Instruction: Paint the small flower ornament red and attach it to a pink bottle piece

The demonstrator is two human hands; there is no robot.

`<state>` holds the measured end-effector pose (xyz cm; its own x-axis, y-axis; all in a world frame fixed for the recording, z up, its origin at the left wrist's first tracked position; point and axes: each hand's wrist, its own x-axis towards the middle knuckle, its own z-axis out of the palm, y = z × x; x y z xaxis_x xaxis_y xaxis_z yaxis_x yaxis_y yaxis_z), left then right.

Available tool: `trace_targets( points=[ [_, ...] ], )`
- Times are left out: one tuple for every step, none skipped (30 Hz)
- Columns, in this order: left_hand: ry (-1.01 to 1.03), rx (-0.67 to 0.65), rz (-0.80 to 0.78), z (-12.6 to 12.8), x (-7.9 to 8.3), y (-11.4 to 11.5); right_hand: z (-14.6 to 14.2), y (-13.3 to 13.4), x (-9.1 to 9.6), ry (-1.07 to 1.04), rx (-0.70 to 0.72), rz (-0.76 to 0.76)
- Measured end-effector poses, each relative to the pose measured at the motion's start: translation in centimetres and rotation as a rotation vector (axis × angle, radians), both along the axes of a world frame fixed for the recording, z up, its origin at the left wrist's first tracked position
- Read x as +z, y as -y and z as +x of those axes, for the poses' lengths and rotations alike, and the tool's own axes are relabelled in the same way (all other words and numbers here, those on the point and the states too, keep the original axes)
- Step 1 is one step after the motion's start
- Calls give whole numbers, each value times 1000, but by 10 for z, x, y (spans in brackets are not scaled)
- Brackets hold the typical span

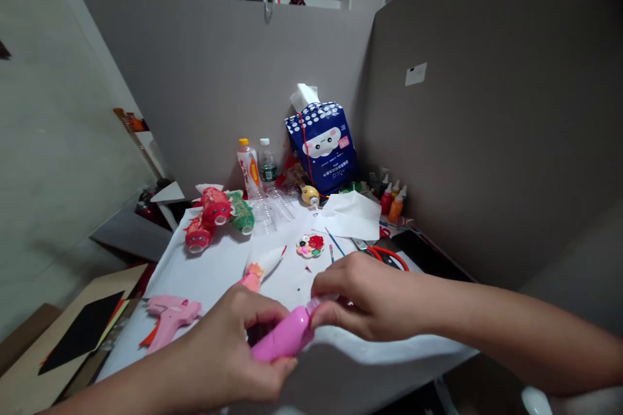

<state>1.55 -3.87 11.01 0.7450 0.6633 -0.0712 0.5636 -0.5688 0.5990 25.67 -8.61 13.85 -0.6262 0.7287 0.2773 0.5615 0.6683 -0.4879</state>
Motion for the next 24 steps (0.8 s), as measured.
trace_targets(
  points=[
    [2,-1,23,0,-1,0,0,0,-1,-11,-25,-1],
    [5,-4,44,1,-2,0,-1,0,-2,-34,-41,-2],
    [10,-8,63,1,-2,0,-1,0,-4,-63,-52,-2],
    [15,-14,80,2,-2,0,-1,0,-5,-93,-62,-2],
    [18,-23,92,3,-2,-1,-2,0,-6,-116,-70,-5],
    [18,-35,101,4,-1,-1,-2,-1,-7,-130,-80,-14],
    [18,-48,108,5,-1,-2,-2,-1,-7,-137,-97,-22],
    [17,-58,114,6,0,-3,-2,-2,-8,-143,-117,-31],
    [18,-63,122,7,0,-4,-1,-3,-8,-157,-122,-33],
    [19,-65,129,8,0,-5,-1,-4,-8,-173,-115,-26],
    [22,-66,138,9,0,-6,-1,-4,-8,-185,-100,-10],
    [27,-69,151,10,0,-6,-1,-5,-9,-192,-86,9],
    [33,-75,168,11,-1,-7,-2,-6,-10,-190,-76,27],
    [41,-83,192,12,-2,-8,-4,-6,-12,-181,-78,39],
    [50,-93,223,13,-4,-9,-6,-7,-15,-168,-96,43],
    [61,-100,259,14,-6,-10,-8,-8,-18,-153,-125,37],
    [75,-104,299,15,-7,-12,-11,-10,-21,-138,-154,29],
    [90,-105,339,16,-8,-15,-12,-13,-23,-122,-183,20],
    [108,-103,380,17,-9,-18,-12,-17,-23,-104,-213,11],
    [130,-94,424,16,-8,-23,-10,-24,-22,-83,-245,3],
    [158,-79,468,15,-6,-28,-5,-33,-18,-60,-278,-2],
    [189,-58,512,13,-3,-34,3,-44,-12,-36,-322,-3],
    [222,-32,553,9,1,-40,14,-57,-5,-4,-384,-1],
    [257,-7,587,4,4,-45,28,-72,3,29,-449,7]
  ],
)
